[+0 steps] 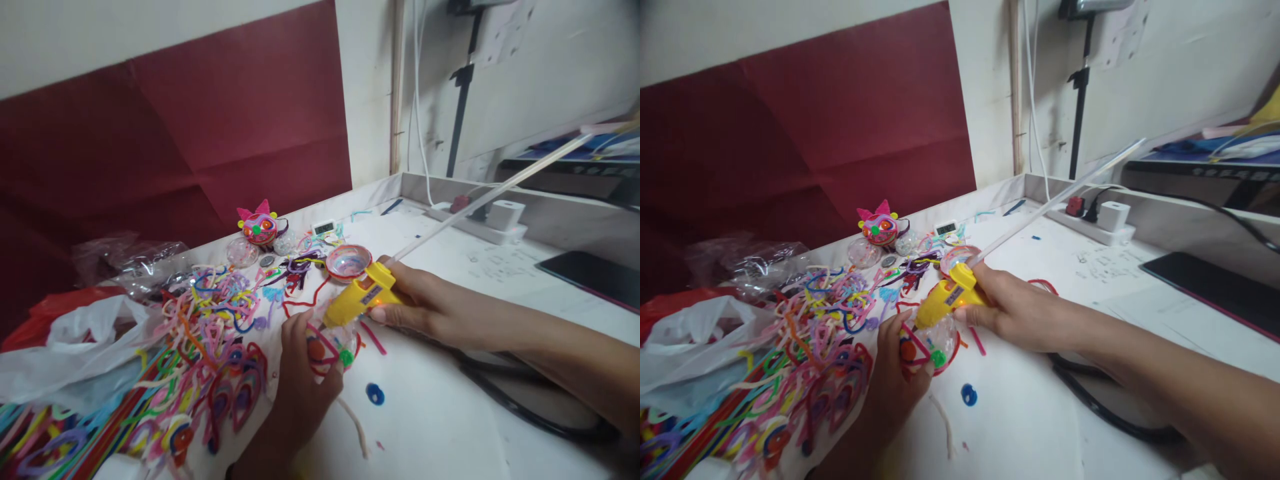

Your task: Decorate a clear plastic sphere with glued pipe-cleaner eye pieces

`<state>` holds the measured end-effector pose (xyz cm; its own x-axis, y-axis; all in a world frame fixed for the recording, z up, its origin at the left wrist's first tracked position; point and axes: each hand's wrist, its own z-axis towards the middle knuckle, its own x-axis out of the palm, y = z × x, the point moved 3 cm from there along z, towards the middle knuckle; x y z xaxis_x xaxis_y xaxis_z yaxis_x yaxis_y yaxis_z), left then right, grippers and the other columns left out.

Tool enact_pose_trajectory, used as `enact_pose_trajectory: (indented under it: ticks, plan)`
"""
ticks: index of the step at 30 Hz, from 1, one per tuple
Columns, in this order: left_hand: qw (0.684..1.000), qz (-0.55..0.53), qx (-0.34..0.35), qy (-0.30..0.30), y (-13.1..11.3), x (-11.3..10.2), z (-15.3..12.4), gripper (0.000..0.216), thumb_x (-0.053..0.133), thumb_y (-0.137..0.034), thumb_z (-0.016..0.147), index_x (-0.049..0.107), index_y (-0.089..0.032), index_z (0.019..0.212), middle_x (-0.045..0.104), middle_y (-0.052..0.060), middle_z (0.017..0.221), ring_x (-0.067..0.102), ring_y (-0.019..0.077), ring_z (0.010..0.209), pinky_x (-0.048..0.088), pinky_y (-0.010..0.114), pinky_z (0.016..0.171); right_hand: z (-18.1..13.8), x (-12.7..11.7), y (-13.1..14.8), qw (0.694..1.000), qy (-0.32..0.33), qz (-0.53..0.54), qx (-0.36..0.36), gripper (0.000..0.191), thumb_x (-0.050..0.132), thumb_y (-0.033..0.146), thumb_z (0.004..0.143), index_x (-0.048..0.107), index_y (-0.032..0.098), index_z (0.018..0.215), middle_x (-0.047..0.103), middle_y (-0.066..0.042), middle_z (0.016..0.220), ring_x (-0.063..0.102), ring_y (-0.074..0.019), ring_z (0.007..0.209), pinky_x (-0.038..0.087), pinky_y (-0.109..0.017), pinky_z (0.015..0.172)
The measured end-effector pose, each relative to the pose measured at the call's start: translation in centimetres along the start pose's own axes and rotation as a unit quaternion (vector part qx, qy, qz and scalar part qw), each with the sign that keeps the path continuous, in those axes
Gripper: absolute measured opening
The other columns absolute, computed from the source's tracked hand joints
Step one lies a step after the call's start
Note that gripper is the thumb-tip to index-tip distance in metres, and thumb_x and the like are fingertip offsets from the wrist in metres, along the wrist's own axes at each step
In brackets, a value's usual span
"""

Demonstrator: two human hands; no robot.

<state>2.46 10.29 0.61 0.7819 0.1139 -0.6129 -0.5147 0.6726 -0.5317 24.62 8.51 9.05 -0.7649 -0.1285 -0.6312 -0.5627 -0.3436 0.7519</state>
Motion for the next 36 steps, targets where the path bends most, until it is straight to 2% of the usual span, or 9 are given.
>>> enact_pose_trajectory:
  ticks: [8,15,19,29,36]
  plan:
    - [1.000,0.011,-0.011,-0.005,-0.2,0.0,0.1,0.067,0.054,-0.016,0.073,0.032,-0.022,0.136,0.041,0.012,0.129,0.044,0.0290,0.122,0.042,0.048,0.100,-0.9,-0.3,-0.1,0.999,0.015,-0.026,0.036,0.031,0.053,0.045,0.089,0.051,0.019,0.105,0.061,-0.005,0.085,0.055,-0.0192,0.072,0.047,-0.029,0.063]
    - [1.000,0.012,-0.004,0.006,-0.2,-0.1,0.1,0.067,0.053,-0.019,0.072,0.031,-0.021,0.136,0.040,0.013,0.128,0.044,0.0284,0.121,0.041,0.048,0.101,-1.7,-0.1,-0.3,0.999,0.036,0.001,0.030,0.030,0.048,0.045,0.091,0.048,0.018,0.104,0.062,-0.006,0.091,0.057,-0.0217,0.079,0.048,-0.032,0.067]
    - [1.000,0.008,-0.001,0.006,-0.2,0.0,0.0,0.069,0.053,-0.018,0.071,0.030,-0.021,0.136,0.039,0.013,0.129,0.044,0.0286,0.122,0.042,0.046,0.100,-2.0,-0.1,-0.4,0.999,0.040,-0.006,0.035,0.028,0.047,0.044,0.092,0.048,0.018,0.104,0.062,-0.006,0.088,0.057,-0.0211,0.076,0.048,-0.033,0.066]
    - [1.000,0.000,-0.007,-0.008,-0.2,0.0,0.0,0.066,0.054,-0.019,0.072,0.033,-0.021,0.135,0.041,0.012,0.129,0.045,0.0283,0.121,0.043,0.046,0.099,-1.2,-0.3,0.2,0.999,-0.007,-0.013,0.041,0.033,0.060,0.050,0.084,0.053,0.019,0.096,0.061,-0.004,0.081,0.056,-0.0196,0.070,0.046,-0.029,0.061]
    - [1.000,0.016,-0.001,0.000,-0.2,0.0,-0.1,0.067,0.054,-0.018,0.073,0.031,-0.020,0.136,0.041,0.013,0.128,0.045,0.0279,0.122,0.040,0.046,0.102,-0.4,0.0,0.8,0.998,0.021,-0.047,0.046,0.030,0.048,0.045,0.090,0.048,0.018,0.101,0.059,-0.008,0.088,0.053,-0.0205,0.075,0.045,-0.031,0.066]
